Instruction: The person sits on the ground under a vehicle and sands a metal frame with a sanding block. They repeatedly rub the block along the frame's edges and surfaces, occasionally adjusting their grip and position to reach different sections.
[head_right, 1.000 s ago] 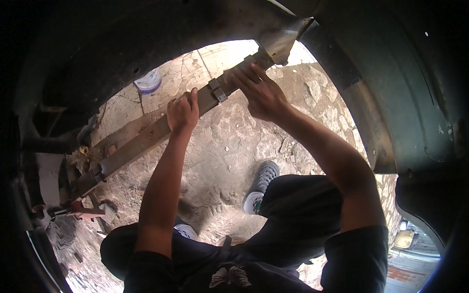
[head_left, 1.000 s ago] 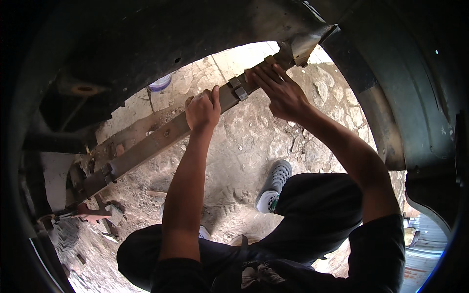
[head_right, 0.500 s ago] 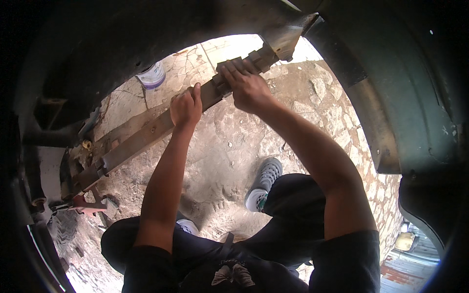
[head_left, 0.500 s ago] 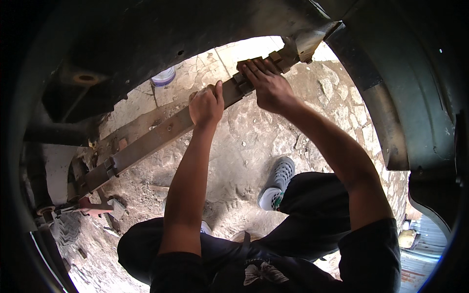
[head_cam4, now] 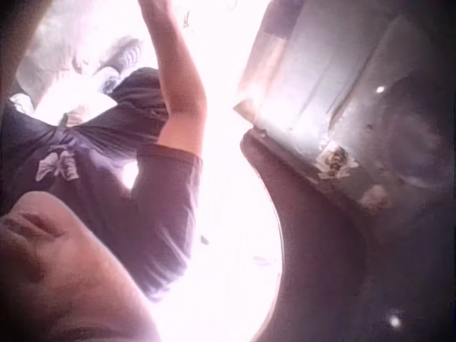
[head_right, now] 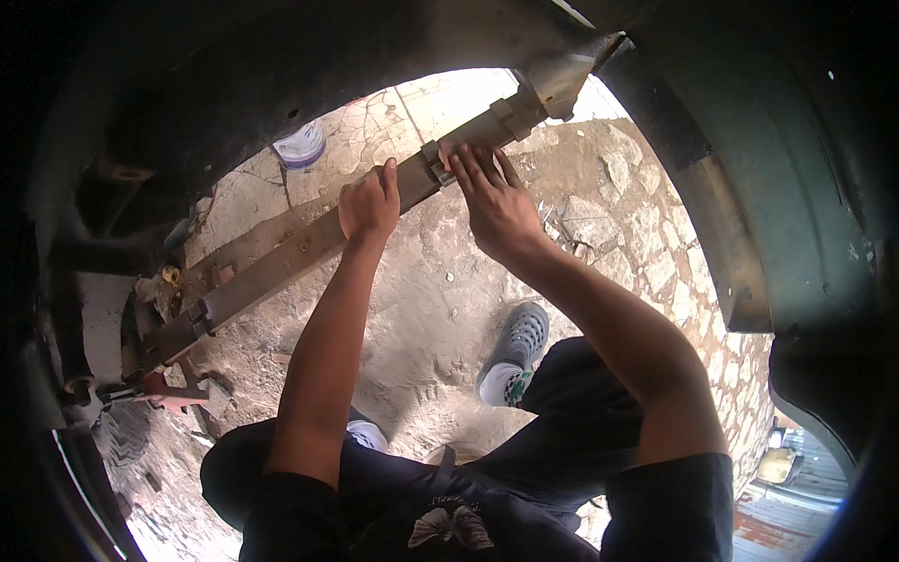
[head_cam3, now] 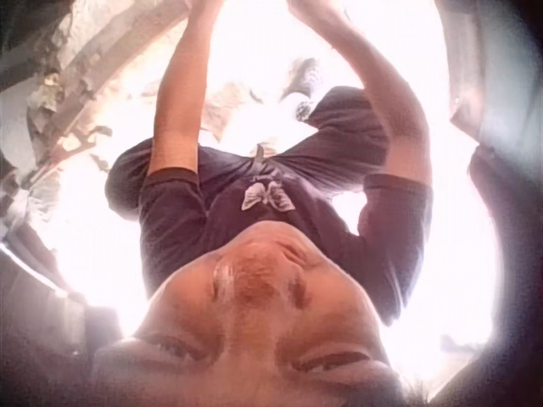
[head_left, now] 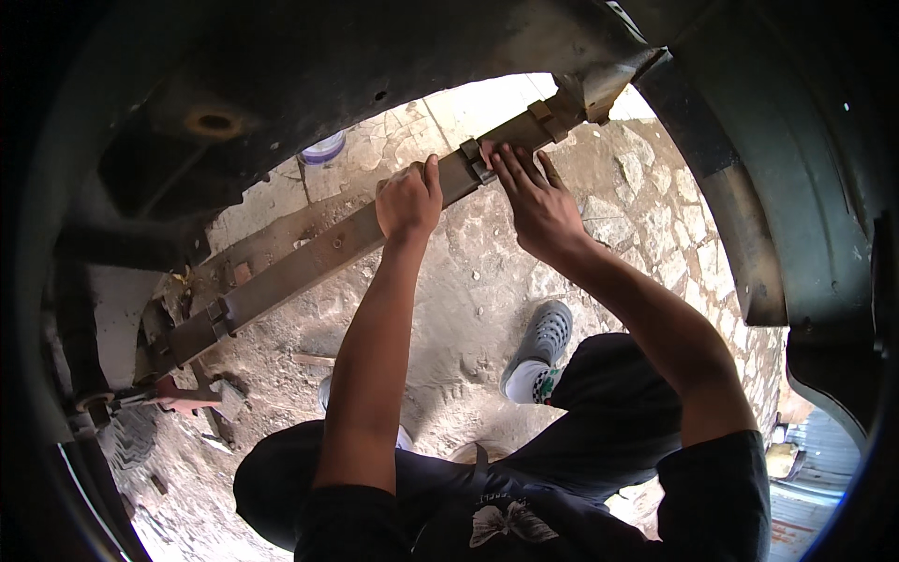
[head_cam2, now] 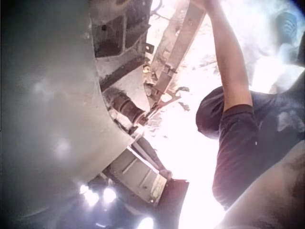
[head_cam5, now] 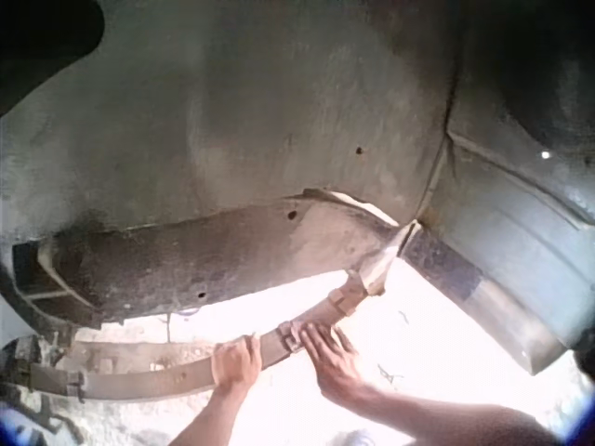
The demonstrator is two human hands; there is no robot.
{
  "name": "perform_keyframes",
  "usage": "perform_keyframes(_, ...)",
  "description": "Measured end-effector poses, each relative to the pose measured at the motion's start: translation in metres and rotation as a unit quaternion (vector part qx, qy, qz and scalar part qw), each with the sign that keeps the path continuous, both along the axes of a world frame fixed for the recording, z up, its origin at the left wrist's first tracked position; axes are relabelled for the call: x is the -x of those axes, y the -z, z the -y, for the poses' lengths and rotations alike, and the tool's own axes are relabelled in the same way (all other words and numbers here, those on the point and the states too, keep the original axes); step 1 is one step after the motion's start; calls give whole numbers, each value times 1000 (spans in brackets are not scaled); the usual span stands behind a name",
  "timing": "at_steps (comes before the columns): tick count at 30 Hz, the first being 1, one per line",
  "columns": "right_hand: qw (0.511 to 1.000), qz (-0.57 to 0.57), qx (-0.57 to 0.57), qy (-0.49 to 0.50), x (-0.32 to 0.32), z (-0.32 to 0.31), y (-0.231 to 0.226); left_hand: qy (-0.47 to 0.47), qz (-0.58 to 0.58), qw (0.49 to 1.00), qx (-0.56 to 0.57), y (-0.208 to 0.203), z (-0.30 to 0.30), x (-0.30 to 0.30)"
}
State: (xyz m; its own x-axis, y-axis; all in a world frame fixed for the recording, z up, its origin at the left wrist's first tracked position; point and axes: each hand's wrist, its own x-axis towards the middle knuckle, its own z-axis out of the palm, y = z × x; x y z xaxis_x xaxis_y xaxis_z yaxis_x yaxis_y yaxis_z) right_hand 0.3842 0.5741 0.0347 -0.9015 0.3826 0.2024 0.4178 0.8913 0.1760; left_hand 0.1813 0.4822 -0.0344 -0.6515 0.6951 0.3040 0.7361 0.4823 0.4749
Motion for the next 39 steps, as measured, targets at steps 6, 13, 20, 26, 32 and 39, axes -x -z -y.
perform_keyframes(6, 999, -16, 12, 33, 34, -41, -8, 14, 44, 999, 5, -10, -2, -4)
perform_keyframes(13, 999, -10, 48, 18, 4, -3, -2, -13, 25, 999, 14, -8, 4, 0)
perform_keyframes(20, 998, -41, 17, 49, 23, -24, 9, 3, 76, 997, -13, -9, -3, -7)
perform_keyframes(26, 999, -7, 13, 33, -17, 2, 11, -4, 74, 997, -24, -1, 0, 2)
perform_keyframes(32, 988, -53, 107, 101, 15, -20, 4, -18, 37, 999, 20, -8, -2, -1)
perform_keyframes(39, 978, -43, 179, 95, -20, -9, 14, -28, 77, 996, 20, 4, -5, 5)
